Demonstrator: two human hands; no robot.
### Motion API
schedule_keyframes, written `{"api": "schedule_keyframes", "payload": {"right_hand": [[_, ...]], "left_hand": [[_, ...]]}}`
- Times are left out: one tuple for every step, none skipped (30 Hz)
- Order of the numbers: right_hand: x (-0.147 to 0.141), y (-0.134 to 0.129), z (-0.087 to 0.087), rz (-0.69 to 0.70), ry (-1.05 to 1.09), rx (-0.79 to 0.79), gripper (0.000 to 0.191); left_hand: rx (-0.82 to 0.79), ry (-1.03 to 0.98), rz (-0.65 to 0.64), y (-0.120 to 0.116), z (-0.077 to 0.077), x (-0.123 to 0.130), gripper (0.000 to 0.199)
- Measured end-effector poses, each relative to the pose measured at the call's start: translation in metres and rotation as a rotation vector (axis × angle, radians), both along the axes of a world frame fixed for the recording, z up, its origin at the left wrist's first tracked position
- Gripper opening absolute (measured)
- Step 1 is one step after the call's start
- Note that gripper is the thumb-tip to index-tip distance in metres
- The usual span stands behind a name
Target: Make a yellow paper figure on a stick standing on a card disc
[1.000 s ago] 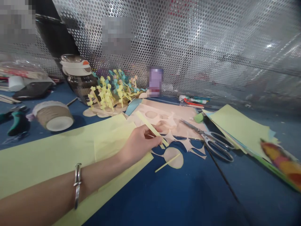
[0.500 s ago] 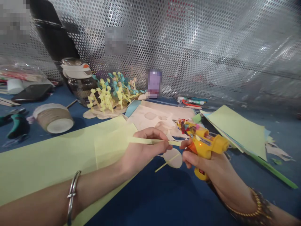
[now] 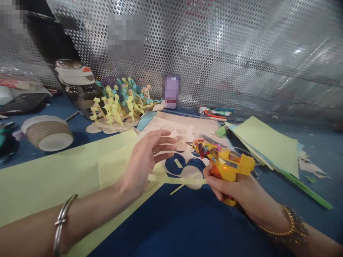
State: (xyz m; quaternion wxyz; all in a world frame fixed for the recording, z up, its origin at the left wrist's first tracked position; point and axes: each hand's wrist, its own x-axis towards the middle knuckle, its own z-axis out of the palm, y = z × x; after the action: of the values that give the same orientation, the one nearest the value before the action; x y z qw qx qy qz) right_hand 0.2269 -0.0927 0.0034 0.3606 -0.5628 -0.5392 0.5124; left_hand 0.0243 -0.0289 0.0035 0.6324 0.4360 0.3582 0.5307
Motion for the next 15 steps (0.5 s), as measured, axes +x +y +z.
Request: {"api": "schedule_keyframes", "payload": {"right_hand": [[0.001,0.000,0.001,0.026,-0.020,-0.004,0.014],[0.002,0.000,0.001,0.043,-0.035,-0.001,0.014],[0.002,0.000,0.002,0.052,-0.046,0.006,0.014],[0.001,0.000,0.002,0.054,-0.054,0.013,0.014],[0.000,0.000,0.002,0.051,-0.060,0.011,0.014],[-0.001,0.000,0.002,0.048,-0.065,0.003,0.014],[-0.002,-0.001,0.003,0.045,-0.072,-0.007,0.014],[-0.004,-0.001,0.003,0.044,-0.080,-0.015,0.015],[-0.004,-0.002,0.003,0.044,-0.087,-0.013,0.015],[-0.005,-0.003,0.002,0.041,-0.094,-0.006,0.015],[-0.004,-0.004,0.001,0.035,-0.095,0.012,0.016],[-0.004,-0.005,0.000,0.023,-0.086,0.036,0.018],[-0.002,-0.007,-0.001,0.005,-0.065,0.058,0.020],[0.000,-0.007,-0.003,-0.015,-0.037,0.079,0.023],[0.002,-0.008,-0.004,-0.032,-0.011,0.099,0.024]], "left_hand": [[0.008,0.076,-0.020,0.000,0.000,0.000,0.029],[0.023,0.179,-0.071,-0.001,0.000,0.001,0.027],[0.042,0.297,-0.146,-0.004,-0.001,0.002,0.025],[0.059,0.411,-0.242,-0.008,-0.001,0.004,0.022],[0.080,0.486,-0.322,-0.013,-0.003,0.005,0.019],[0.102,0.541,-0.385,-0.019,-0.004,0.007,0.017],[0.129,0.580,-0.424,-0.024,-0.005,0.009,0.015],[0.155,0.608,-0.446,-0.028,-0.006,0.010,0.014],[0.175,0.632,-0.459,-0.030,-0.007,0.011,0.013],[0.185,0.647,-0.460,-0.032,-0.008,0.011,0.013],[0.182,0.650,-0.454,-0.031,-0.008,0.012,0.014],[0.169,0.633,-0.431,-0.029,-0.007,0.012,0.014],[0.148,0.603,-0.391,-0.026,-0.007,0.012,0.014],[0.126,0.565,-0.335,-0.022,-0.007,0.011,0.014],[0.102,0.528,-0.268,-0.018,-0.007,0.011,0.014]]}}
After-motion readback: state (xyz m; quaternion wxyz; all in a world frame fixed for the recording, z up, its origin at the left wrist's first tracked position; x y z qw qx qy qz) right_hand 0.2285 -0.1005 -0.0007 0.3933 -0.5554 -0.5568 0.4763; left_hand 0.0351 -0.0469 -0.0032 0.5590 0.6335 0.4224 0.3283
